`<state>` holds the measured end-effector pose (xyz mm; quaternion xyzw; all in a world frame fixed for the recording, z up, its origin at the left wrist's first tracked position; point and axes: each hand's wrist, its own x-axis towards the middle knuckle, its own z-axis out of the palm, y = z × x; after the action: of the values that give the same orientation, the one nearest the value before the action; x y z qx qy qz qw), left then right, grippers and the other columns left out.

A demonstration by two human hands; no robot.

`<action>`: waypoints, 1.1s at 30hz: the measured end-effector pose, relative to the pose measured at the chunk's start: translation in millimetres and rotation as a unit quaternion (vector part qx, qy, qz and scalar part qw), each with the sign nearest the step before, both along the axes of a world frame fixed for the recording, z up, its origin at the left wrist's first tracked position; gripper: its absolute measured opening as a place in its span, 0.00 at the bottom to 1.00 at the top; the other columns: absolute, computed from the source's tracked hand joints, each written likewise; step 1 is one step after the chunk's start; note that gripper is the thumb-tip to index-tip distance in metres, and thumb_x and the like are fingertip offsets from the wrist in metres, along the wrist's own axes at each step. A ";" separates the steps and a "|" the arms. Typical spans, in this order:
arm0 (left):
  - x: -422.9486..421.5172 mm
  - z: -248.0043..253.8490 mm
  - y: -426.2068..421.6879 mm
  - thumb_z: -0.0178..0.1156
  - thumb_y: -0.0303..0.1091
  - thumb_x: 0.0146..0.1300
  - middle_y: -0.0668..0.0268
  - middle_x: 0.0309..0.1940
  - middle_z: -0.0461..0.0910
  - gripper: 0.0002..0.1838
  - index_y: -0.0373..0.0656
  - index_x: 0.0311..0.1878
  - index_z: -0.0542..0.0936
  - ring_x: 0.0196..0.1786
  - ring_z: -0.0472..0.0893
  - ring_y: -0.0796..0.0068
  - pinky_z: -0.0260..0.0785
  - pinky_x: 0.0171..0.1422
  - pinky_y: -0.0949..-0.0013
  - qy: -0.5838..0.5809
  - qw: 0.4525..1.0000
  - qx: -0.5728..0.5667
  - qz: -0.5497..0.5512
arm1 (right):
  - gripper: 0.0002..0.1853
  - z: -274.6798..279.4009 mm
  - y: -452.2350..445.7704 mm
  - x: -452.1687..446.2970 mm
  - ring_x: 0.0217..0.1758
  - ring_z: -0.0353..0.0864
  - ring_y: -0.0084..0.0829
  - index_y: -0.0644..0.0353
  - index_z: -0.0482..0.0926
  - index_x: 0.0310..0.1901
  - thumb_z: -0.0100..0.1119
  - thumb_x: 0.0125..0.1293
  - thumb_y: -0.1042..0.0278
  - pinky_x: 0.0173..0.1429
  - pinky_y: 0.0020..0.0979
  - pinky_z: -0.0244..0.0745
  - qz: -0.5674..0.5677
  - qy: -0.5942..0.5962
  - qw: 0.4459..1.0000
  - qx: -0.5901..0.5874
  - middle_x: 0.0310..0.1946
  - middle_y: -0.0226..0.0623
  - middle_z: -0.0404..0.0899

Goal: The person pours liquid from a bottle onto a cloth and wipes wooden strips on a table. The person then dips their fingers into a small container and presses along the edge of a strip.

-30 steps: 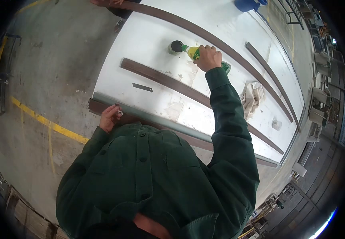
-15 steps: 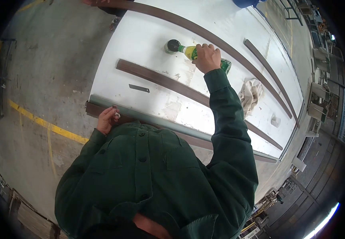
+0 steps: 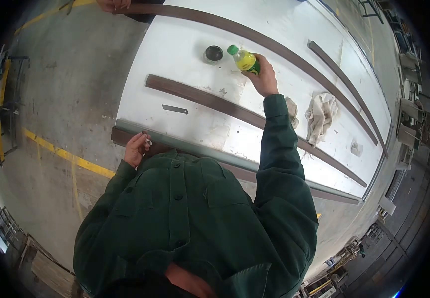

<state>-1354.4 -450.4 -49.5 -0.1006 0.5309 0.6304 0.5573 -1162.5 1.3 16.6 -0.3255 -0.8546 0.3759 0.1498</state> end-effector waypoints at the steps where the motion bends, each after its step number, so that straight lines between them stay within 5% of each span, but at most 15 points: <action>1: -0.3 -1.4 -0.5 0.58 0.31 0.63 0.65 0.37 0.80 0.12 0.38 0.48 0.76 0.29 0.77 0.80 0.68 0.31 0.76 -0.001 1.000 0.000 0.001 | 0.30 1.5 0.4 4.6 0.52 0.74 0.42 0.61 0.67 0.54 0.69 0.49 0.69 0.54 0.35 0.70 -0.022 0.035 0.998 -0.038 0.47 0.45 0.75; 3: 0.0 -2.7 -0.6 0.57 0.31 0.63 0.65 0.37 0.80 0.12 0.38 0.48 0.76 0.28 0.77 0.81 0.68 0.31 0.76 0.003 1.000 -0.006 0.003 | 0.30 1.1 3.5 15.6 0.56 0.70 0.31 0.62 0.61 0.56 0.66 0.53 0.75 0.59 0.32 0.65 -0.049 0.120 0.991 -0.043 0.50 0.40 0.70; 12: 1.8 -1.6 0.0 0.57 0.31 0.63 0.66 0.37 0.79 0.12 0.39 0.48 0.76 0.28 0.76 0.82 0.67 0.31 0.77 0.013 1.000 -0.014 0.002 | 0.30 -53.2 -1.6 48.8 0.57 0.69 0.31 0.62 0.58 0.56 0.66 0.57 0.72 0.58 0.33 0.67 -0.224 0.272 0.929 -0.113 0.53 0.41 0.68; 17: 4.3 6.9 2.7 0.58 0.33 0.62 0.68 0.36 0.81 0.12 0.38 0.46 0.78 0.28 0.76 0.84 0.67 0.31 0.80 0.014 1.000 -0.003 0.007 | 0.26 -76.9 9.3 56.4 0.54 0.72 0.32 0.65 0.61 0.53 0.65 0.57 0.73 0.54 0.30 0.70 -0.243 0.265 0.922 -0.143 0.51 0.44 0.70; 18: 5.5 8.1 2.2 0.59 0.33 0.62 0.68 0.35 0.81 0.12 0.38 0.46 0.78 0.28 0.76 0.85 0.67 0.31 0.80 0.015 1.000 -0.008 0.009 | 0.32 -79.4 5.7 57.4 0.52 0.73 0.32 0.67 0.60 0.56 0.68 0.55 0.70 0.55 0.32 0.70 -0.246 0.277 0.913 -0.171 0.52 0.45 0.70; 21: 4.1 8.3 0.8 0.59 0.33 0.62 0.68 0.35 0.81 0.11 0.38 0.46 0.78 0.28 0.76 0.85 0.67 0.31 0.80 0.015 1.000 -0.019 0.011 | 0.41 -113.8 -9.8 79.1 0.47 0.75 0.35 0.72 0.60 0.59 0.73 0.48 0.62 0.51 0.33 0.72 -0.407 0.080 0.886 -0.205 0.49 0.48 0.72; 23: 5.2 5.8 2.4 0.59 0.33 0.62 0.68 0.35 0.81 0.11 0.38 0.46 0.78 0.28 0.76 0.85 0.67 0.31 0.80 0.015 1.000 -0.022 0.015 | 0.40 -86.9 -63.9 49.6 0.46 0.75 0.35 0.71 0.62 0.58 0.73 0.47 0.60 0.49 0.34 0.72 -0.350 0.025 0.930 -0.113 0.47 0.49 0.73; 26: 2.0 2.2 0.4 0.58 0.32 0.63 0.66 0.37 0.81 0.11 0.39 0.46 0.77 0.28 0.76 0.83 0.68 0.30 0.78 0.006 1.000 -0.024 0.002 | 0.44 -79.0 -100.2 -5.1 0.51 0.72 0.37 0.67 0.60 0.61 0.74 0.45 0.58 0.50 0.35 0.71 -0.223 0.080 0.958 -0.163 0.52 0.47 0.69; 33: 0.1 5.5 4.6 0.57 0.31 0.63 0.64 0.37 0.80 0.11 0.39 0.47 0.76 0.27 0.75 0.82 0.67 0.29 0.77 0.013 0.999 -0.034 -0.006 | 0.50 -102.0 -63.1 -105.3 0.55 0.67 0.46 0.66 0.60 0.61 0.77 0.37 0.56 0.58 0.41 0.67 -0.203 0.066 0.977 0.013 0.54 0.51 0.67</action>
<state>-1354.3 -445.7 -44.0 -0.1078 0.5601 0.6099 0.5502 -1267.8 -61.8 -85.4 -0.4644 -0.7639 0.3469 0.2836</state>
